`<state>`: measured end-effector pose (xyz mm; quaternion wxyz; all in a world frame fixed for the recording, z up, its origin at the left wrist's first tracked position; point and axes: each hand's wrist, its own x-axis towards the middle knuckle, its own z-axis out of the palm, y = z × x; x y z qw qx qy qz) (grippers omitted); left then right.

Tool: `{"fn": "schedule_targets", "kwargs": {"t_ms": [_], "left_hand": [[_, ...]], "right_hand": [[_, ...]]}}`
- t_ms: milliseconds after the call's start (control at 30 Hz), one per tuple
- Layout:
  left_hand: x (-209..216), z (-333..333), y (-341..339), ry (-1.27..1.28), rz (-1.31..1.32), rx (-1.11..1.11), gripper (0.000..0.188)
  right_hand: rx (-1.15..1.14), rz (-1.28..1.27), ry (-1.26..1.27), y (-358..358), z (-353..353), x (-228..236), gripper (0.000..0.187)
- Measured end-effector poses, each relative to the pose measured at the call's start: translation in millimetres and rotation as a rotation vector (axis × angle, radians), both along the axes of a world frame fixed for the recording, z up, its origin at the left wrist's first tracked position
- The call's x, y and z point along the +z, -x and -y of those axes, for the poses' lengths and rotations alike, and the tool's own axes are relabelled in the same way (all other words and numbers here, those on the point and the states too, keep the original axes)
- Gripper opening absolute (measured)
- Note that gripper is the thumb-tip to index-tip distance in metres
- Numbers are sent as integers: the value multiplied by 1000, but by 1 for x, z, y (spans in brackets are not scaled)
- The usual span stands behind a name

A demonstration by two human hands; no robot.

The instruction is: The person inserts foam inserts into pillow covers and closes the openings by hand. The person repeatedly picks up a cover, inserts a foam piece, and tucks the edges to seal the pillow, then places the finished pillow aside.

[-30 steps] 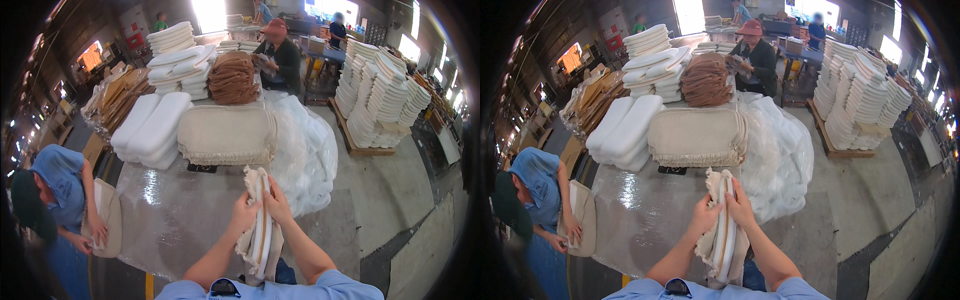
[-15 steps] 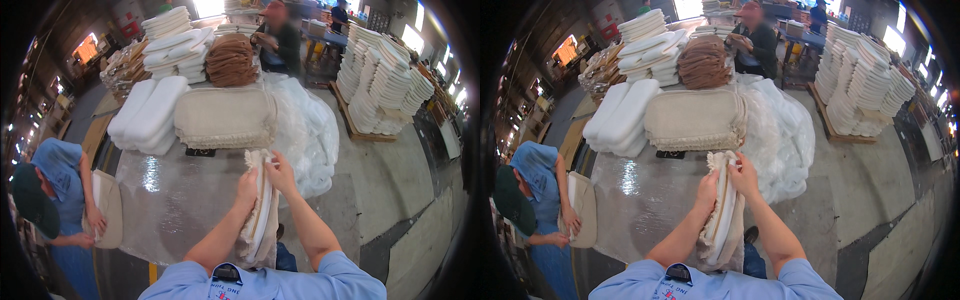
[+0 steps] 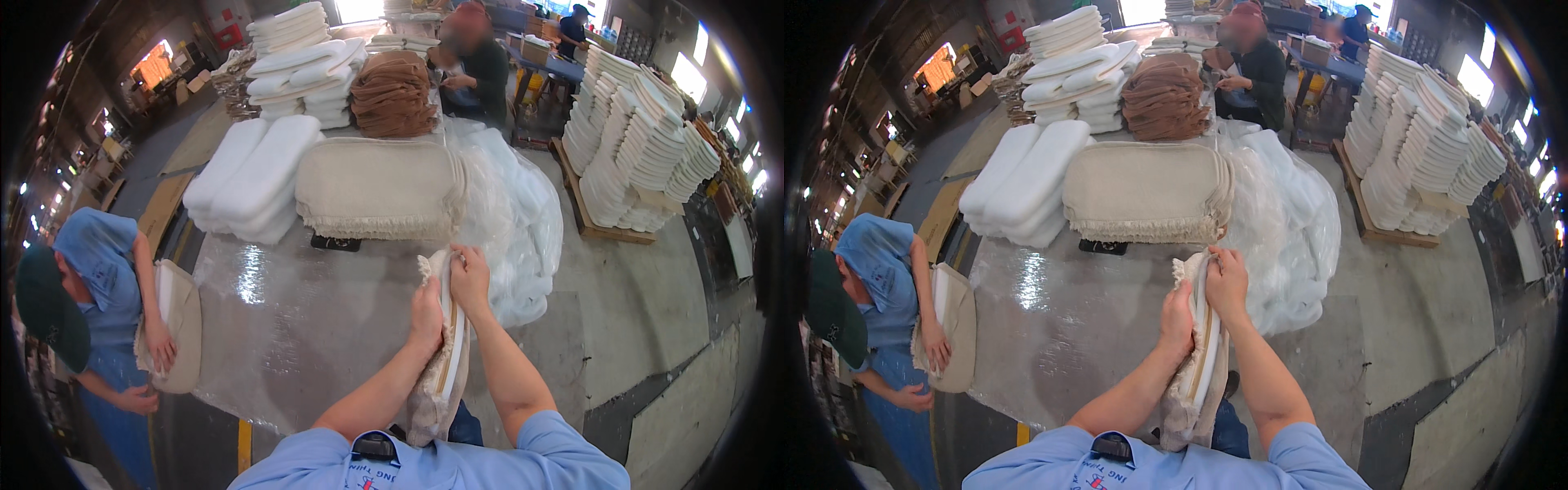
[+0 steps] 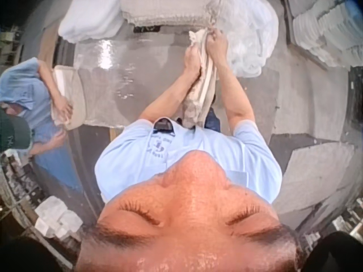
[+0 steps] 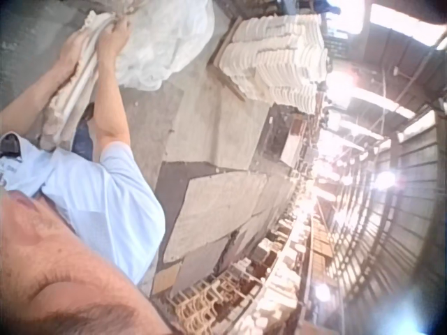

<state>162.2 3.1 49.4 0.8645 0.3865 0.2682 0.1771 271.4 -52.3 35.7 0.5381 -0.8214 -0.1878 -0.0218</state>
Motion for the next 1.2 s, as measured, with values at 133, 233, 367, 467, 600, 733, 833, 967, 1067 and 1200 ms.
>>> {"fn": "schedule_targets", "kwargs": {"t_ms": [133,233,367,467,600,733,833,967,1067,1200], "left_hand": [[8,6,0,-28,-9,-18,44],[5,10,1,-281,35,17,44],[20,26,2,-627,18,-49,44],[16,23,6,-683,3,72,43],[15,28,12,-741,-15,108,40],[10,30,12,-769,39,155,37],[18,35,16,-754,38,117,37],[19,4,16,-726,63,-14,39],[8,-57,-15,-574,167,26,46],[38,-92,-114,-562,315,-343,58]], "right_hand": [[-53,-95,-86,4,5,1,31],[-2,-78,-79,7,2,-3,33],[14,50,-234,-5,21,-29,36],[103,-57,-352,-7,9,-24,37],[433,-300,-402,-25,22,-15,35],[744,-344,-278,-57,33,-7,24],[691,-386,-346,-54,38,-17,19],[596,-282,-466,-41,45,-29,16],[425,-262,-504,-18,36,-29,15],[318,-199,-551,-3,25,-37,15]]}}
